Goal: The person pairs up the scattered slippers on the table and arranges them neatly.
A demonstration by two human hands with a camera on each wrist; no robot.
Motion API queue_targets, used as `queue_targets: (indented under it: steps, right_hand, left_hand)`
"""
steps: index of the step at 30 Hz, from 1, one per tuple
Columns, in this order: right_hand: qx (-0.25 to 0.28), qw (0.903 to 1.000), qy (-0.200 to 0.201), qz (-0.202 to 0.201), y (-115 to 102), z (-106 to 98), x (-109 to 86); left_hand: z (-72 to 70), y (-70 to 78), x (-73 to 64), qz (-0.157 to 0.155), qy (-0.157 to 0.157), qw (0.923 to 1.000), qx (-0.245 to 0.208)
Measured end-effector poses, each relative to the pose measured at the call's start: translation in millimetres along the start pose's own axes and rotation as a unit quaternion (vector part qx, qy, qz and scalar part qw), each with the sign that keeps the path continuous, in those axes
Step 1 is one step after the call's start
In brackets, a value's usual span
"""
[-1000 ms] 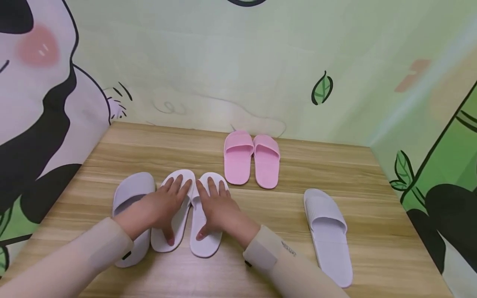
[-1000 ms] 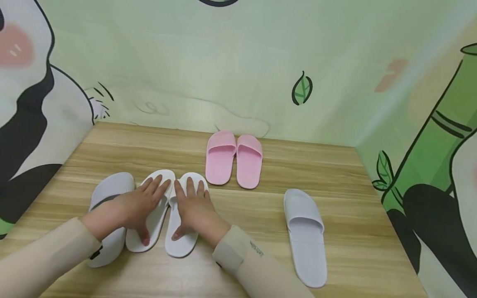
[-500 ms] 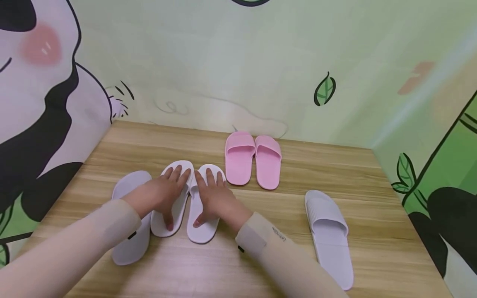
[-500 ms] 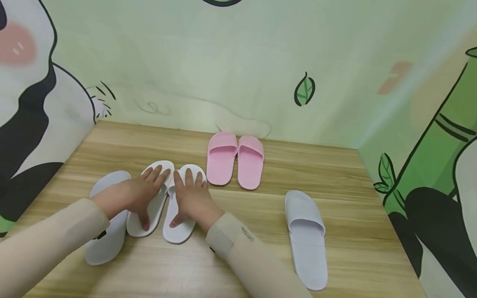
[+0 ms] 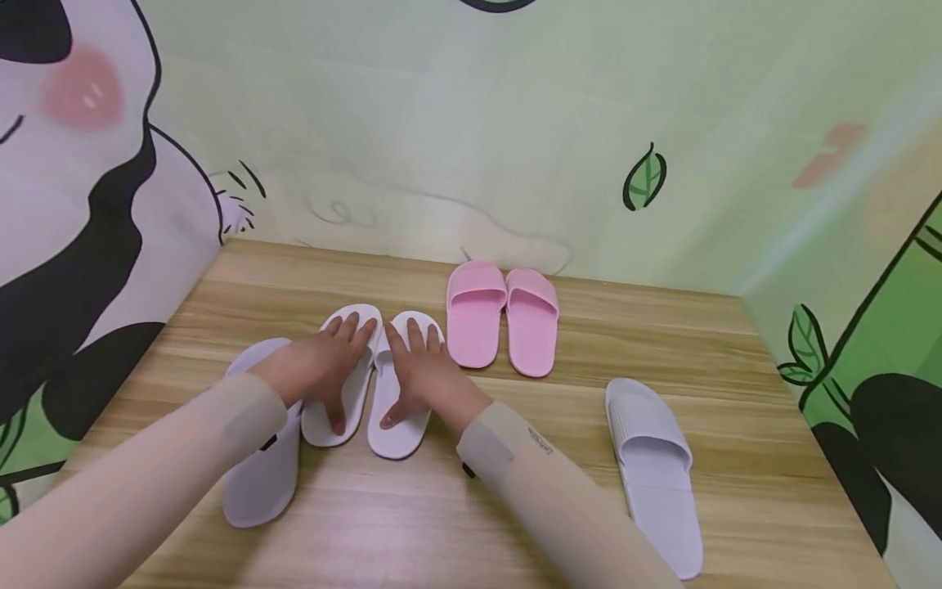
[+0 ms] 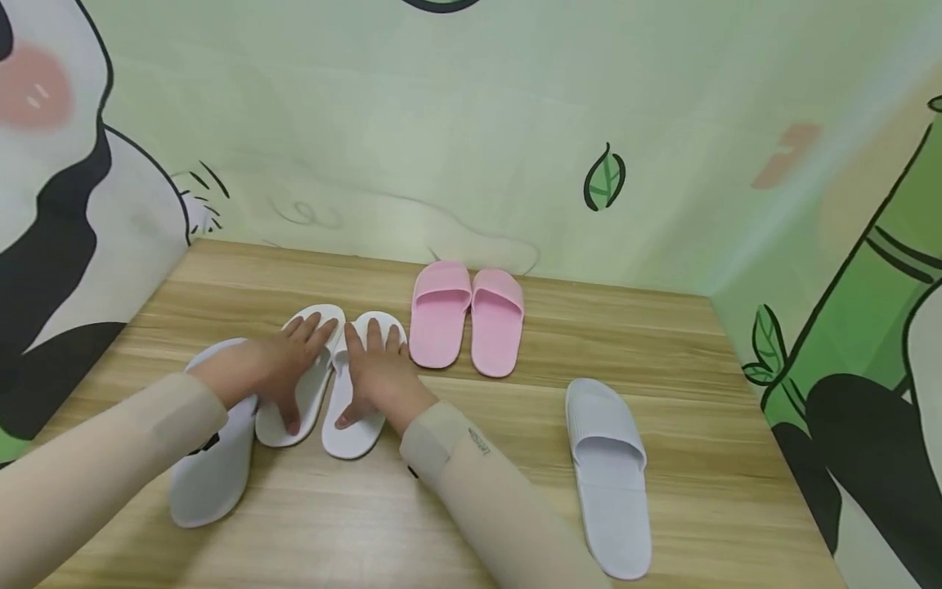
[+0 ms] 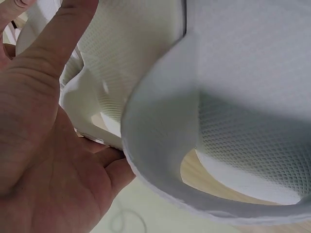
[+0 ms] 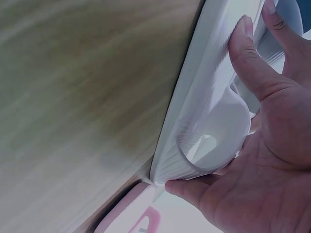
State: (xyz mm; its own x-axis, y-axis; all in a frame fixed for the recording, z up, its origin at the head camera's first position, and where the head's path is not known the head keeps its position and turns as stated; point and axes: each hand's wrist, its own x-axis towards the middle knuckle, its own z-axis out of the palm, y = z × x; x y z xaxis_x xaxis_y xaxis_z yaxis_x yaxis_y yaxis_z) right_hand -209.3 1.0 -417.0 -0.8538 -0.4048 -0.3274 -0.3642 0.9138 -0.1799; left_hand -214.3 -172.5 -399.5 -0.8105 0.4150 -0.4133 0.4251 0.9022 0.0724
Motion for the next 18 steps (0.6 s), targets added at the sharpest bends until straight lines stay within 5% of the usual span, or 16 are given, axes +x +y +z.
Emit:
queue_targets:
  steps: [18]
  right_hand:
    - [0.0, 0.9998, -0.018, 0.003, 10, -16, 31.3]
  left_hand:
    - [-19.1, -12.4, 21.8, -0.027, -0.01, 0.9996, -0.006]
